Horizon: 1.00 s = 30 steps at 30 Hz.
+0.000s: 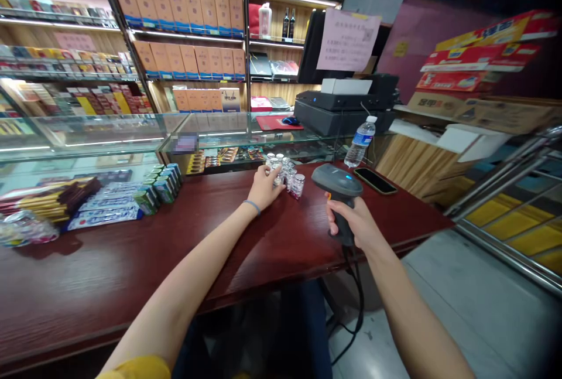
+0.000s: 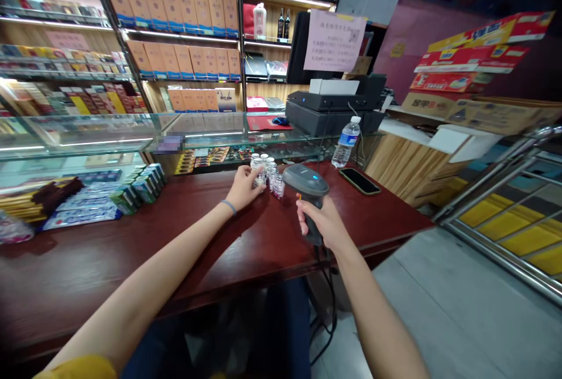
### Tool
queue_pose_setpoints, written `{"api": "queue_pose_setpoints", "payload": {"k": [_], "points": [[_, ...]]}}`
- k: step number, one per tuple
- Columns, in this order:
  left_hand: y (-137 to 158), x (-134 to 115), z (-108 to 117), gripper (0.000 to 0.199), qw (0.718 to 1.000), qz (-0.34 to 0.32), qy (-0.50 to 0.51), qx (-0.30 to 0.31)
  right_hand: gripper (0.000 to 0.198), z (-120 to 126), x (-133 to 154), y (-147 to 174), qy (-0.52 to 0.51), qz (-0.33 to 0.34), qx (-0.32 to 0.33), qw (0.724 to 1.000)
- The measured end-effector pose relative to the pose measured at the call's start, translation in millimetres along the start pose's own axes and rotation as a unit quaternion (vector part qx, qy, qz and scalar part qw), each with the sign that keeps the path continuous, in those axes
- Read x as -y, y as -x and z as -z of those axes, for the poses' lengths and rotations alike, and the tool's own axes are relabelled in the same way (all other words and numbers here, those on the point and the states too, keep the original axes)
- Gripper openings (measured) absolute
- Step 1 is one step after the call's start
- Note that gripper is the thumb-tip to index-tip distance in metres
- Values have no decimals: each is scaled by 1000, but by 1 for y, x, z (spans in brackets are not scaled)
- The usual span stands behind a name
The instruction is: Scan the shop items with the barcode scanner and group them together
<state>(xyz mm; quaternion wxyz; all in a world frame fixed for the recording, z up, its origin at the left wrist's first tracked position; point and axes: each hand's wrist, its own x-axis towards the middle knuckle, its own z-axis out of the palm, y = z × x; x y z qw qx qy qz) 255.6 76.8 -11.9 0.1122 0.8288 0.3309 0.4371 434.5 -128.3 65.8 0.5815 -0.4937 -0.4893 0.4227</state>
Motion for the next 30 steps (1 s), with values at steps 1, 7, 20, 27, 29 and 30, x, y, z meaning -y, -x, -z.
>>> {"api": "queue_pose_setpoints", "payload": {"k": [1, 7, 20, 27, 29, 30], "points": [[1, -1, 1, 56, 1000, 3, 3, 2, 30, 0, -1, 0, -2, 0, 2, 1000], [1, -7, 14, 34, 998, 51, 36, 13, 28, -5, -3, -4, -7, -3, 13, 1000], [41, 48, 122, 40, 970, 137, 200, -16, 24, -48, 12, -28, 11, 10, 80, 997], [73, 64, 190, 40, 945, 209, 215, -130, 26, -89, 13, -49, 26, 15, 132, 991], [78, 69, 202, 41, 938, 219, 216, -157, 26, -101, 13, -53, 34, 12, 159, 987], [79, 71, 207, 41, 935, 223, 218, -169, 26, -107, 12, -55, 38, 12, 170, 985]]}}
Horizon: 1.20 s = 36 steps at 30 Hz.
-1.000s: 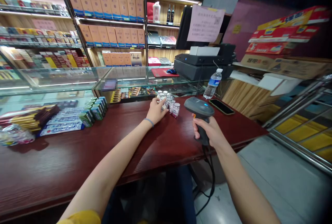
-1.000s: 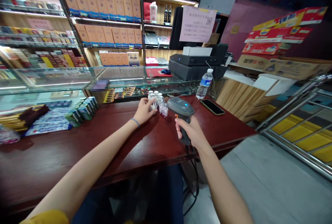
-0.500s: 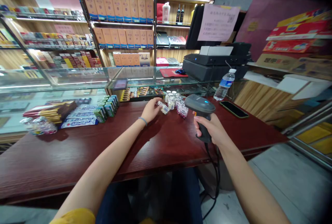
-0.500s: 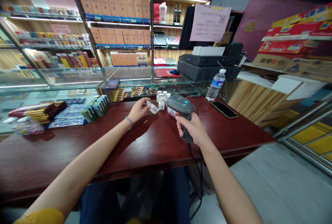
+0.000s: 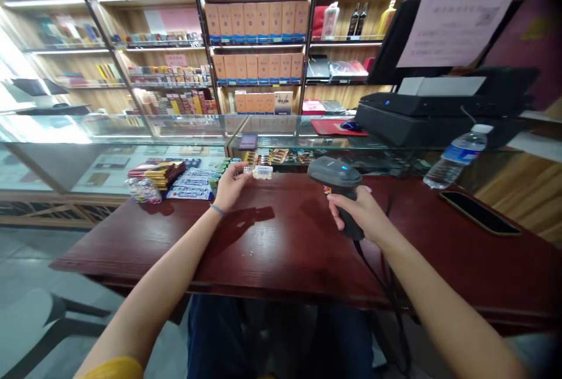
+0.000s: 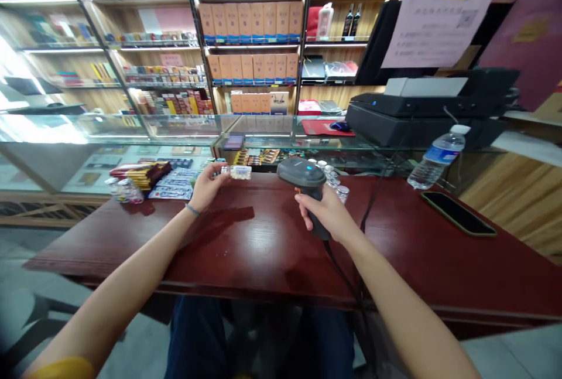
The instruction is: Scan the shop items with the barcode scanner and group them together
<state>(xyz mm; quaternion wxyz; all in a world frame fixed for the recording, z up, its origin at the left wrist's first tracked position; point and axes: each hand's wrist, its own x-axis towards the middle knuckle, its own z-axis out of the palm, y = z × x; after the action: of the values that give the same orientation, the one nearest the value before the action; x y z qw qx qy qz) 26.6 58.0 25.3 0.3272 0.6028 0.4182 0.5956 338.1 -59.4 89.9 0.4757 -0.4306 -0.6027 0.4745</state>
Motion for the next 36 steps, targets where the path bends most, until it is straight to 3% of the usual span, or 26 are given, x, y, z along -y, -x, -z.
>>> {"api": "queue_pose_setpoints", "payload": {"k": [7, 16, 28, 36], "points": [[-3, 2, 11, 41, 998, 2, 29, -53, 29, -23, -5, -11, 64, 2, 63, 996], [0, -3, 10, 36, 997, -11, 14, -71, 30, -21, -18, -8, 122, 4, 86, 989], [2, 0, 10, 41, 998, -8, 47, -48, 37, -17, -19, -6, 71, -11, 77, 994], [-1, -19, 22, 47, 996, -77, -12, -53, 37, -17, -19, -3, 21, -37, 81, 996]]}}
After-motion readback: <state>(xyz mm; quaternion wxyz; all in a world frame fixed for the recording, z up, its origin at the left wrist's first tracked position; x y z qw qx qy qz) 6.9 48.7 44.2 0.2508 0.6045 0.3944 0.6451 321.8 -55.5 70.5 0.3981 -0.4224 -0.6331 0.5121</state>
